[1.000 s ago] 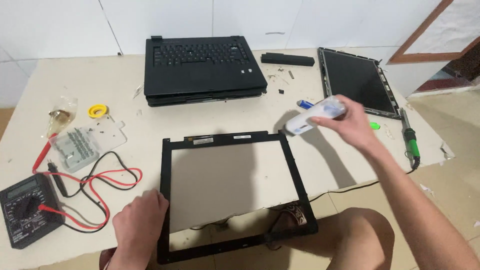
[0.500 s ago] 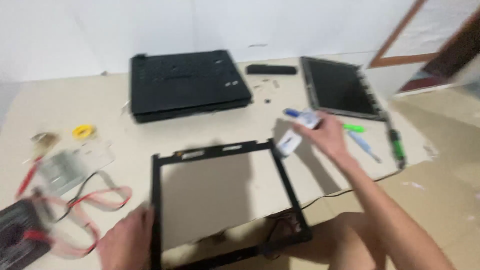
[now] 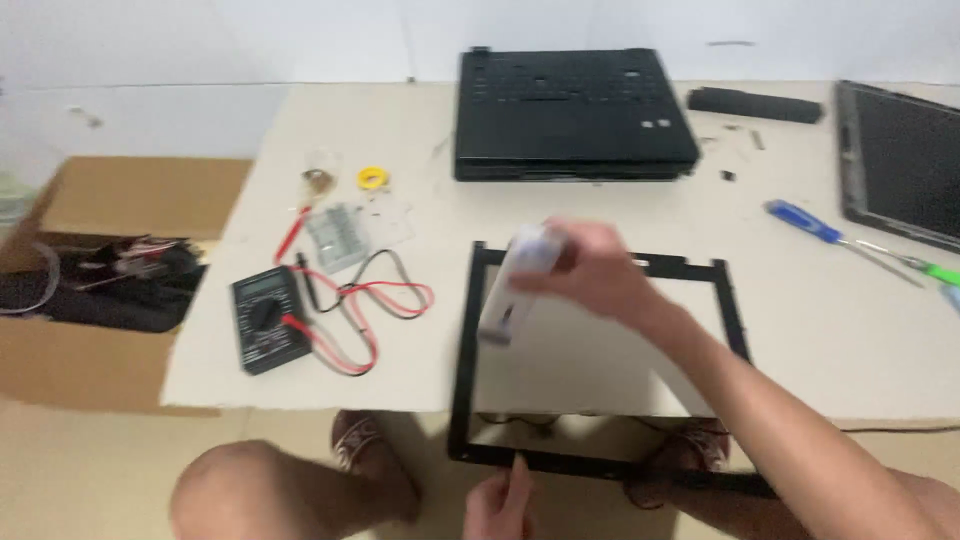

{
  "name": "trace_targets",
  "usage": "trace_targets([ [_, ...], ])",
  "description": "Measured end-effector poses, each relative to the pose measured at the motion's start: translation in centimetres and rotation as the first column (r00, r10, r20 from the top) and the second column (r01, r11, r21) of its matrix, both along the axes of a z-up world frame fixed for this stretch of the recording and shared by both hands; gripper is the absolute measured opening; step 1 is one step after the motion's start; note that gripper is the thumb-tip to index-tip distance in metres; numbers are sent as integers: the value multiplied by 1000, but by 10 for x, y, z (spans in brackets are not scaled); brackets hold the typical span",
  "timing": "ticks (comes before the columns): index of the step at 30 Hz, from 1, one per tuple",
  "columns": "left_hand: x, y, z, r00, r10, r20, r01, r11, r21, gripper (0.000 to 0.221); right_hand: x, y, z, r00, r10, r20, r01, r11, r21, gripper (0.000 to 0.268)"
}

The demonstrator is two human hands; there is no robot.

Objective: Removing the bezel from a laptop screen and cleaning the adhesive residue from the frame using a small tool.

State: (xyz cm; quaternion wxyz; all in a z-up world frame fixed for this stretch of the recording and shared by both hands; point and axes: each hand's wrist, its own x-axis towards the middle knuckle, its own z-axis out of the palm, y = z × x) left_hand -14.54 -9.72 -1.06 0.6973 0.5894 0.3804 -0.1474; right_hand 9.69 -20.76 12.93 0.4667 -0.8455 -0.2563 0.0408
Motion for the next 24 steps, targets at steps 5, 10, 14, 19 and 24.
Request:
trace_targets([
  [5, 21, 3, 28, 990, -39, 139, 48, 997, -60, 73, -43, 47, 9, 934, 351, 67, -338, 929, -151, 27],
  [10, 29, -6, 36, 994, 32, 106, -5, 970, -242, 59, 18, 42, -12, 927, 354, 122, -321, 919, -230, 36],
  [14, 32, -5, 54, 1000, -17, -16, 15, 993, -116, 58, 57, 46, 4, 985, 81, 152, -41, 966, -254, 39],
  [19, 38, -14, 44, 982, 177, -60, -185, 969, -165, 54, 53, 51, 7, 836, 238, 494, -193, 971, -141, 33],
  [24, 36, -18, 58, 957, 228, -180, -266, 935, -233, 43, 34, 54, 20, 996, 65, -63, -75, 982, -175, 33],
])
